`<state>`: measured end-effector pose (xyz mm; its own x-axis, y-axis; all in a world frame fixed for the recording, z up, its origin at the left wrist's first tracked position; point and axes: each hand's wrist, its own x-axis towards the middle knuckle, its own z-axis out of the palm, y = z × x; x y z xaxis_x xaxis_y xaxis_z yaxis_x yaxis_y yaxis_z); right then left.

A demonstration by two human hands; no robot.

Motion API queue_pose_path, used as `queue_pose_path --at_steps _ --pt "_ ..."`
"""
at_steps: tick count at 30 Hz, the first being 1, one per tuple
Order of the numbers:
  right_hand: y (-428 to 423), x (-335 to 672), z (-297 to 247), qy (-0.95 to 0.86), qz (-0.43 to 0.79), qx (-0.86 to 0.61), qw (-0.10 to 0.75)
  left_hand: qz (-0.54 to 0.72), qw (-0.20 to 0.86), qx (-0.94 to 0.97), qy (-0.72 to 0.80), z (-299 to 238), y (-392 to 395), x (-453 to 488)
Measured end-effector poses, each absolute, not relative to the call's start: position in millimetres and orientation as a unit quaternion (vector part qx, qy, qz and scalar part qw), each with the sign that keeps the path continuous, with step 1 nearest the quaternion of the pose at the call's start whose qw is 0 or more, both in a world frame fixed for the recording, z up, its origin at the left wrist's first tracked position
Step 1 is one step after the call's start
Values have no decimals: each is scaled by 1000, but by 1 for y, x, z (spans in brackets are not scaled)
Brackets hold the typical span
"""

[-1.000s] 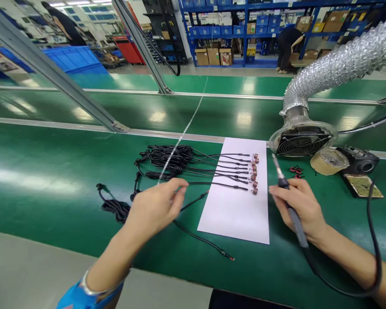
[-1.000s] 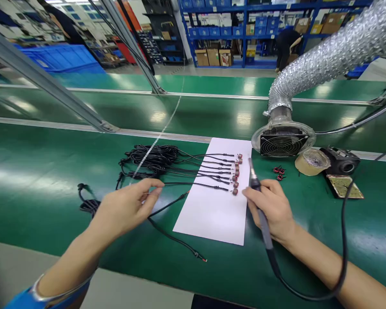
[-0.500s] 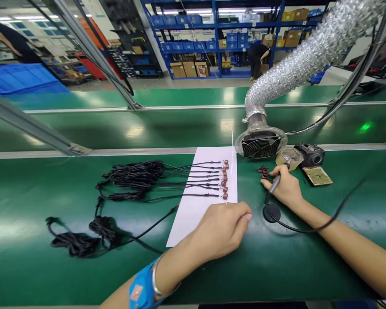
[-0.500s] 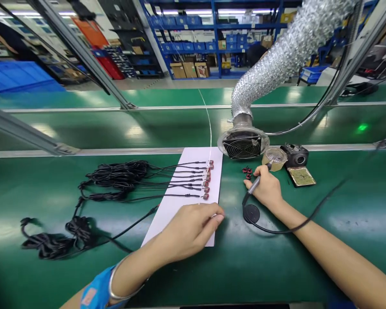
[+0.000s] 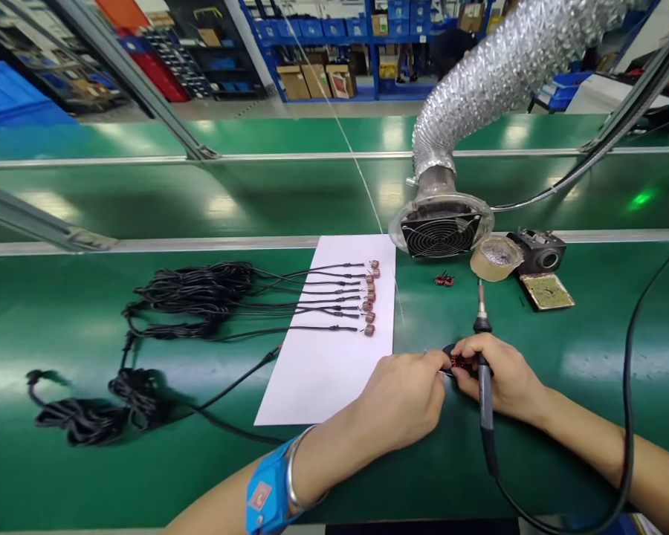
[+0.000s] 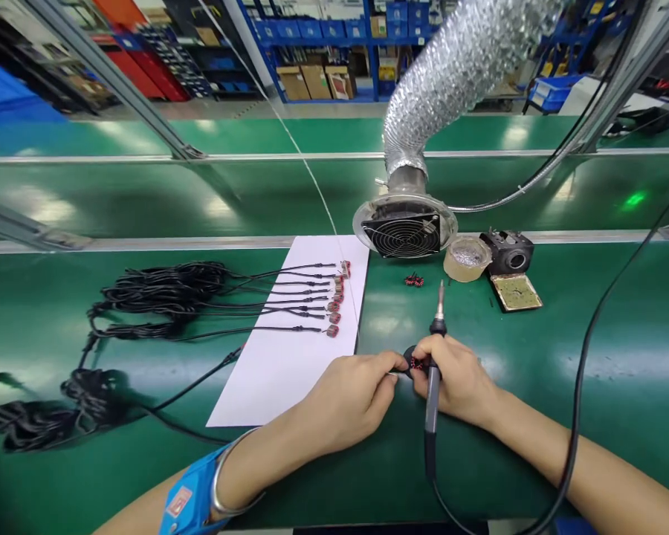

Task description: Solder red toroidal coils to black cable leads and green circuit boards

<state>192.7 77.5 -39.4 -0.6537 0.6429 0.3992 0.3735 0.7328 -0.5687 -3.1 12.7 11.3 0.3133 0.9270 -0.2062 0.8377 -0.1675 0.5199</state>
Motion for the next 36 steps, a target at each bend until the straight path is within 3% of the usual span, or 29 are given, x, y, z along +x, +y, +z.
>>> queue_pose_path --at_steps 6,12,17,21,28,36 --pt "79 195 -41 -892 271 -229 278 94 273 766 574 -7 9 -3" --pt "78 201 -29 -870 325 -265 259 141 306 744 578 -10 9 -6" --pt "74 204 -18 -851 269 -289 347 181 398 668 602 -1 13 -2" --pt "68 199 -16 -857 254 -273 356 203 466 601 618 4 19 7" --pt "68 199 -19 -858 284 -259 340 217 466 581 631 4 21 14" --pt "79 202 -26 -891 197 -190 363 210 439 629 607 5 16 13"
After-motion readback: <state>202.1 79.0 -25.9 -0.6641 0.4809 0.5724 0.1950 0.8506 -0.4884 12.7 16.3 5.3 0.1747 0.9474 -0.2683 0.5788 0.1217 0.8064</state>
